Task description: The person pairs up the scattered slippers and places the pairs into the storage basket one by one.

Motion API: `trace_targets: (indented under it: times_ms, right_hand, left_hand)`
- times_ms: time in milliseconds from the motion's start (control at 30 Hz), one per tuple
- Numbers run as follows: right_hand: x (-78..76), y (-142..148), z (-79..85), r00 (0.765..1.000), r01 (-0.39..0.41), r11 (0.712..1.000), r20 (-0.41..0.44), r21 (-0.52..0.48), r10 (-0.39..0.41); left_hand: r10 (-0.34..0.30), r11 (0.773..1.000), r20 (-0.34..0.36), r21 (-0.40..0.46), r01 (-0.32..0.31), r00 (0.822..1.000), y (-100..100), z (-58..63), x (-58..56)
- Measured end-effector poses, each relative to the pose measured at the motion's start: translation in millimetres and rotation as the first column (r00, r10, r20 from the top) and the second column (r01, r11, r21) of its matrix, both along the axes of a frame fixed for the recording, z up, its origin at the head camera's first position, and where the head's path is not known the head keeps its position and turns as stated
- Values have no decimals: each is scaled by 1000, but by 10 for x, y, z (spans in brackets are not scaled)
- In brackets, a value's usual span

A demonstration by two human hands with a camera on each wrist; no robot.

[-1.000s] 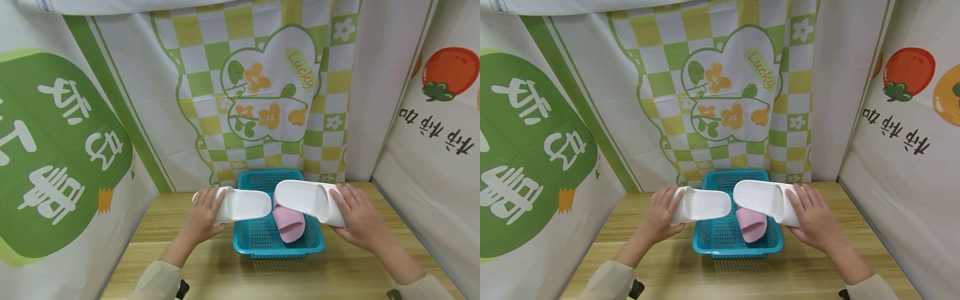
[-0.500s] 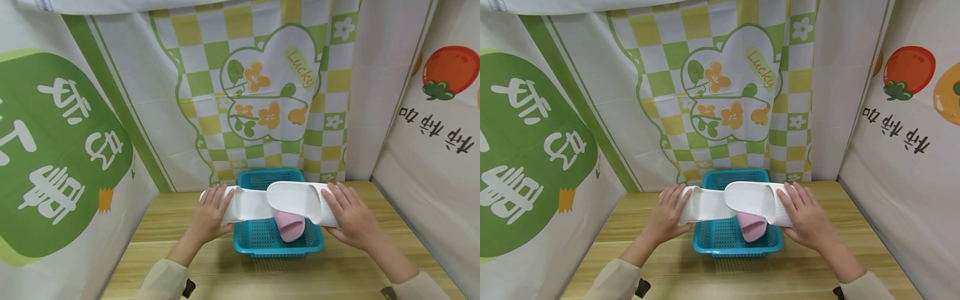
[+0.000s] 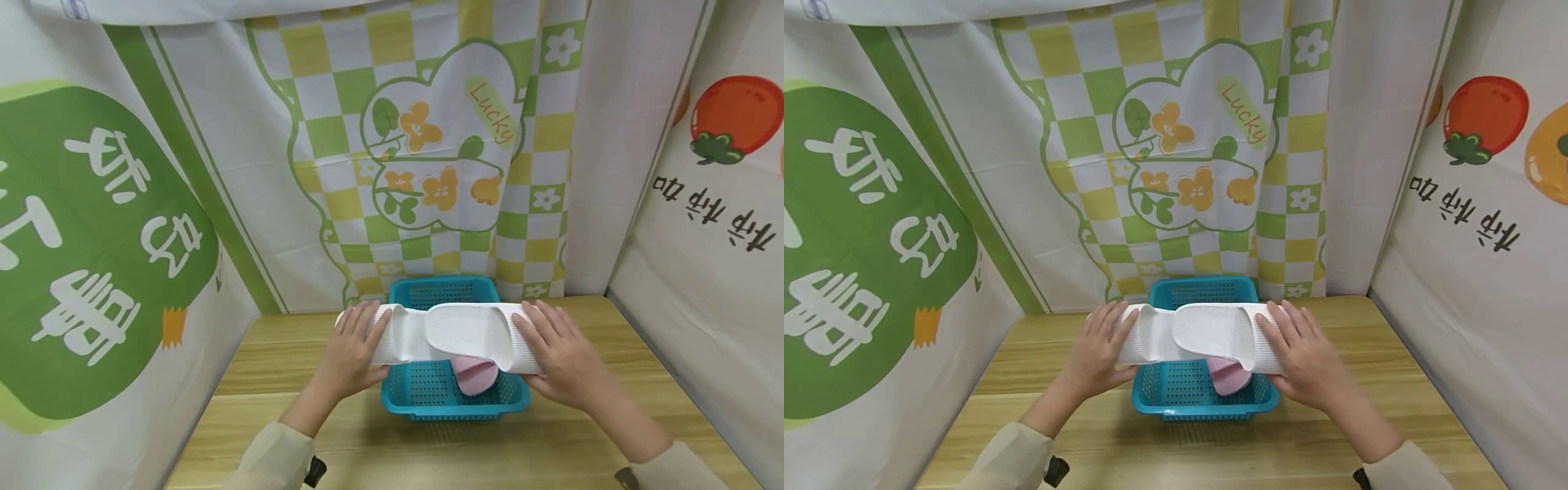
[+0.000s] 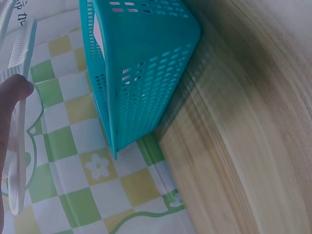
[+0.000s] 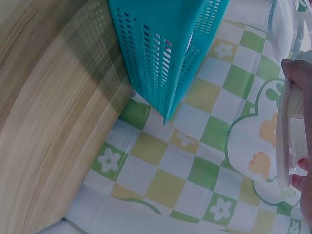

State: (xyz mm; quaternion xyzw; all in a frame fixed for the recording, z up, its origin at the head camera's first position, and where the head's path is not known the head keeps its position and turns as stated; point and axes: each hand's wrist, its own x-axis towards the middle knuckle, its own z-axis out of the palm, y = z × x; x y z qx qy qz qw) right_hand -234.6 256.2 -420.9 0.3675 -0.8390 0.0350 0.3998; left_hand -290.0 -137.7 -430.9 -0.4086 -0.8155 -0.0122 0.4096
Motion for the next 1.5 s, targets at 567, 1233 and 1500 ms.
trace_targets:
  times_ms: [567, 1233, 1500]
  right_hand:
    - [4, -140, -34, 997, -12, 1000, 79, 23, 10]
    - [-9, -297, -39, 998, -27, 998, 55, 55, 24]
    - [-23, -350, -45, 998, -45, 998, 39, 42, 43]
  left_hand:
    - [-25, 1000, -47, -1, 25, 999, 116, 27, 60]
    - [-58, 998, -36, 13, 58, 998, 232, 44, 127]
    - [-49, 999, -33, 6, 49, 998, 272, 53, 150]
